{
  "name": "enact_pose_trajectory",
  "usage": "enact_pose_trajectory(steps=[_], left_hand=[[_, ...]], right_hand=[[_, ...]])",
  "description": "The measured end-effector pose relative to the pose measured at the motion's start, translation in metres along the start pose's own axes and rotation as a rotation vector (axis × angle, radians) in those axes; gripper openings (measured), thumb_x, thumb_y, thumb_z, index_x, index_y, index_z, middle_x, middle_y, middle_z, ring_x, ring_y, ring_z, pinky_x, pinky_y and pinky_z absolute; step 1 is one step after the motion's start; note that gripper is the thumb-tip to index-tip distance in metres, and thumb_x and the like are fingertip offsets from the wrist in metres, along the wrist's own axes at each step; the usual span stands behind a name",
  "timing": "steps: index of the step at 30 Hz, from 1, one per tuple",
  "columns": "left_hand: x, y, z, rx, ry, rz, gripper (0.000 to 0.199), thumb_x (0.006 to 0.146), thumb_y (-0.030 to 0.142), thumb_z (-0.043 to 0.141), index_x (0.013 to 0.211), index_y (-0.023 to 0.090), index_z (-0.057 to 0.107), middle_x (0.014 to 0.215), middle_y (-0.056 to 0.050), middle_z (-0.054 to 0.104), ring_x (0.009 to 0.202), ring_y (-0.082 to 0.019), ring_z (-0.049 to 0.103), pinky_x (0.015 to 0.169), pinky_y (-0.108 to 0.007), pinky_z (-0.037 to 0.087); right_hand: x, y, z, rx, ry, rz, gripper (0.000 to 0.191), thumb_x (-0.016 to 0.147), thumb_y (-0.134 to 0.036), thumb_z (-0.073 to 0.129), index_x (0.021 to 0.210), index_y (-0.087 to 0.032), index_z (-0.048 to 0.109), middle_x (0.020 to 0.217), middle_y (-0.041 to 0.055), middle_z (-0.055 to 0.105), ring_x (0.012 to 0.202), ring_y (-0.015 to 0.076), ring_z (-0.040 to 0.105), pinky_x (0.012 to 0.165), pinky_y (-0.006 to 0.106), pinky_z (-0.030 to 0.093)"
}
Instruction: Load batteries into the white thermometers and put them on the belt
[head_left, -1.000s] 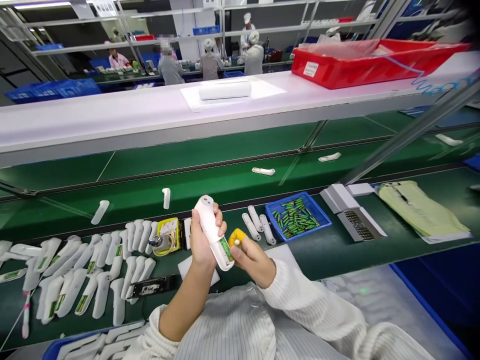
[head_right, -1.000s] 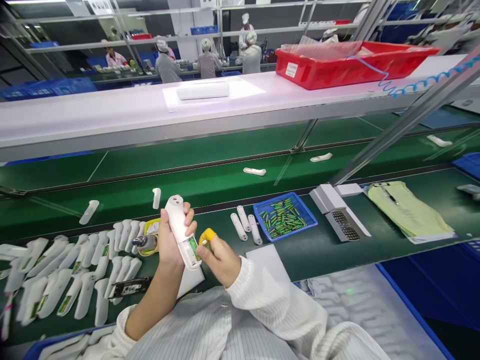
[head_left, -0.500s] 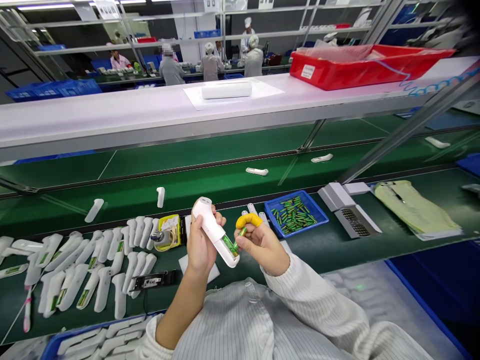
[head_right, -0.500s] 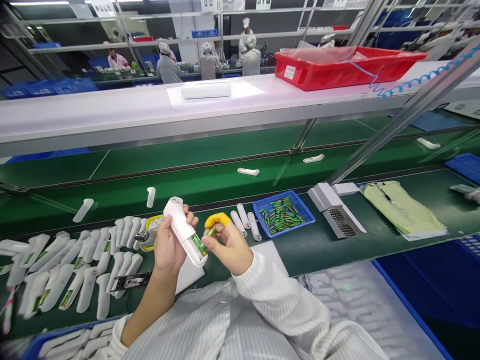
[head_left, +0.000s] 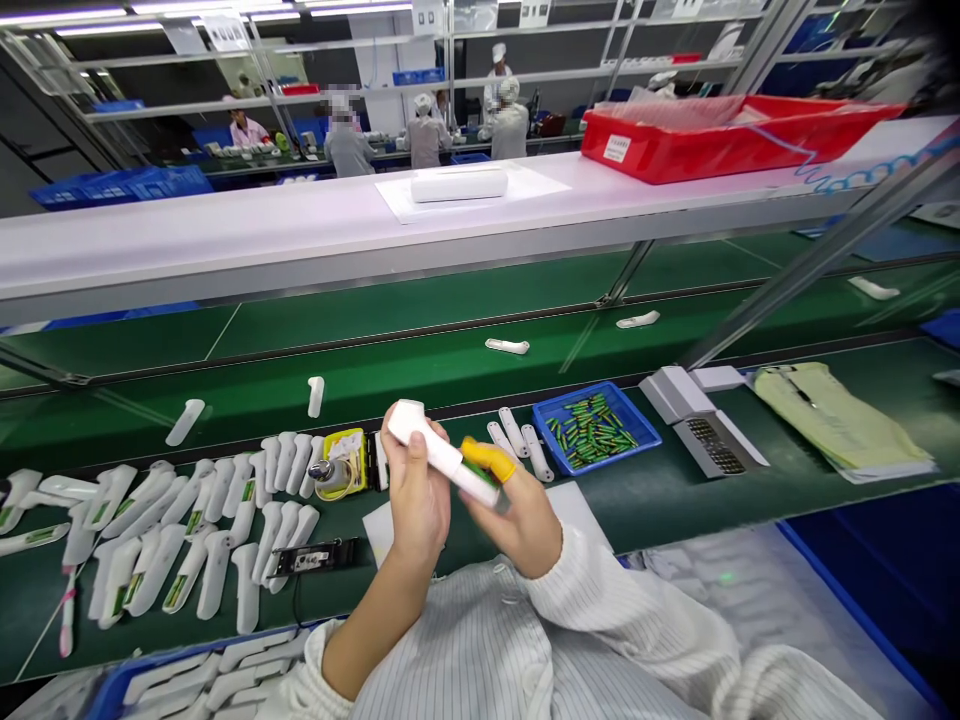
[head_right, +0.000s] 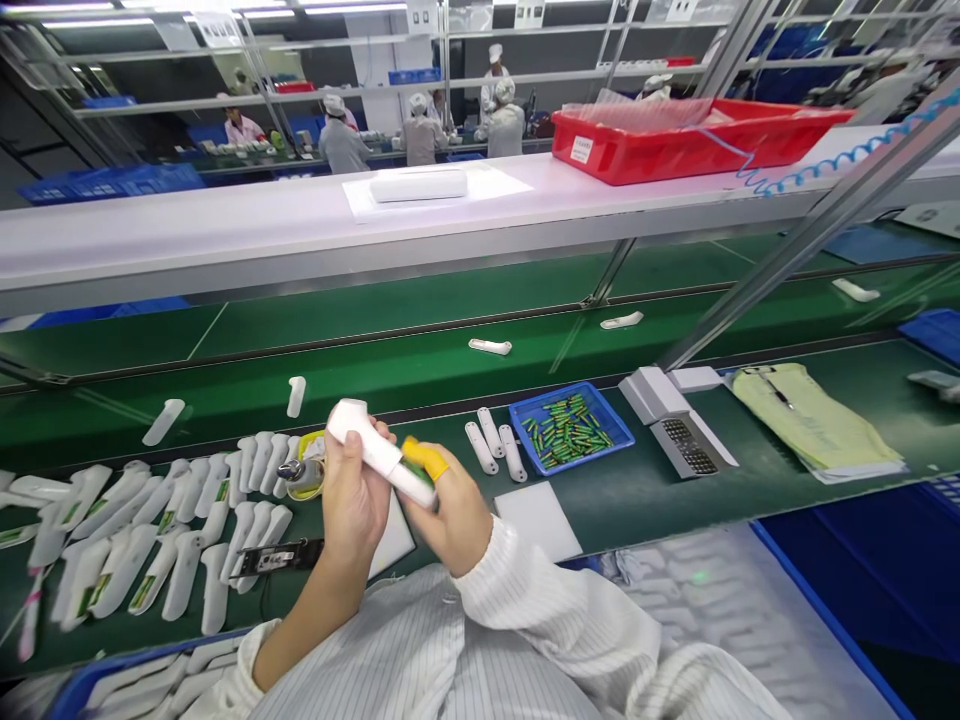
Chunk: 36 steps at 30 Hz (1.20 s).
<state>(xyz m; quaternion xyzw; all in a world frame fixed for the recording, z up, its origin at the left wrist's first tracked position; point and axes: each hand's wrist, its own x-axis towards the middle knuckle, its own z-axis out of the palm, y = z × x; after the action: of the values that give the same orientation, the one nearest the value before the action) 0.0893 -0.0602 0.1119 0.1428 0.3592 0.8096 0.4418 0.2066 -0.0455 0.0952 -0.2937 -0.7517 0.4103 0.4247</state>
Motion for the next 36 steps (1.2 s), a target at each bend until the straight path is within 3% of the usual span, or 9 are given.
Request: enact_pose_trajectory(steps=[4,9,14,17,21,25,29,32,36], left_hand=[[0.000,0.003,0.003,0.003,-0.112,0.025,0.043,0.075,0.040,0.071,0.113,0.031,0.052,0.095,0.001,0.057,0.086,-0.010,0.057,0.078,-0.020,0.048],[0.001,0.016,0.001,0.179,-0.421,-0.113,0.043,0.085,0.045,0.056,0.122,0.024,0.049,0.120,-0.010,0.058,0.098,-0.021,0.060,0.055,-0.023,0.052],[0.005,0.015,-0.004,0.336,-0.414,-0.079,0.040,0.083,0.036,0.061,0.117,0.020,0.049,0.101,-0.010,0.066,0.089,-0.024,0.065,0.039,-0.019,0.046],[0.013,0.013,-0.008,0.366,-0.407,-0.134,0.044,0.078,0.040,0.066,0.115,0.018,0.054,0.104,-0.011,0.067,0.093,-0.024,0.064,0.046,-0.020,0.050],[0.027,0.009,-0.017,0.257,-0.475,-0.222,0.051,0.060,0.047,0.079,0.099,0.018,0.065,0.108,-0.010,0.065,0.107,-0.028,0.058,0.079,-0.032,0.055],[0.037,0.000,-0.021,0.112,-0.539,-0.259,0.049,0.057,0.048,0.081,0.093,0.019,0.067,0.098,-0.006,0.063,0.109,-0.026,0.056,0.107,-0.045,0.038],[0.044,-0.011,-0.019,0.012,-0.542,-0.302,0.047,0.056,0.051,0.081,0.086,0.018,0.068,0.083,-0.005,0.057,0.104,-0.025,0.056,0.110,-0.051,0.032],[0.057,-0.023,-0.016,-0.043,-0.494,-0.385,0.049,0.058,0.055,0.078,0.090,0.019,0.067,0.089,-0.007,0.057,0.116,-0.029,0.050,0.107,-0.055,0.035],[0.096,-0.047,-0.025,-0.052,-0.343,-0.438,0.053,0.068,0.067,0.062,0.098,0.023,0.066,0.097,-0.005,0.058,0.108,-0.025,0.055,0.100,-0.052,0.043]], right_hand=[[0.002,0.008,0.000,0.116,0.101,0.107,0.021,0.082,-0.023,0.062,0.103,-0.021,0.060,0.106,0.0073,0.065,0.101,0.0230,0.060,0.089,0.040,0.048],[0.007,0.002,-0.004,0.572,0.051,0.383,0.034,0.080,-0.038,0.065,0.106,-0.019,0.057,0.089,0.0068,0.067,0.071,0.0185,0.065,0.054,0.028,0.049],[0.007,-0.002,-0.003,0.734,-0.012,0.409,0.035,0.077,-0.038,0.070,0.103,-0.017,0.058,0.085,0.0058,0.067,0.066,0.0165,0.065,0.051,0.026,0.048],[0.007,0.003,-0.004,0.794,-0.052,0.431,0.034,0.080,-0.039,0.068,0.102,-0.016,0.058,0.081,0.0064,0.068,0.056,0.0137,0.062,0.051,0.026,0.049],[0.011,0.007,-0.006,0.894,-0.168,0.494,0.039,0.079,-0.044,0.068,0.103,-0.014,0.058,0.089,0.0110,0.069,0.061,0.0161,0.064,0.051,0.027,0.050],[0.014,0.009,-0.004,0.981,-0.257,0.521,0.043,0.079,-0.049,0.066,0.101,-0.013,0.059,0.084,0.0103,0.069,0.060,0.0157,0.064,0.050,0.025,0.051],[0.018,0.015,-0.003,1.007,-0.259,0.533,0.045,0.077,-0.048,0.068,0.105,-0.015,0.056,0.086,0.0082,0.069,0.065,0.0162,0.066,0.050,0.024,0.050],[0.023,0.037,-0.007,0.937,-0.260,0.537,0.052,0.075,-0.055,0.067,0.108,-0.017,0.055,0.093,0.0096,0.068,0.075,0.0188,0.067,0.053,0.025,0.051],[0.026,0.109,-0.031,0.558,-0.093,0.605,0.047,0.088,-0.056,0.046,0.116,-0.018,0.050,0.111,0.0140,0.064,0.083,0.0206,0.067,0.061,0.031,0.054]])
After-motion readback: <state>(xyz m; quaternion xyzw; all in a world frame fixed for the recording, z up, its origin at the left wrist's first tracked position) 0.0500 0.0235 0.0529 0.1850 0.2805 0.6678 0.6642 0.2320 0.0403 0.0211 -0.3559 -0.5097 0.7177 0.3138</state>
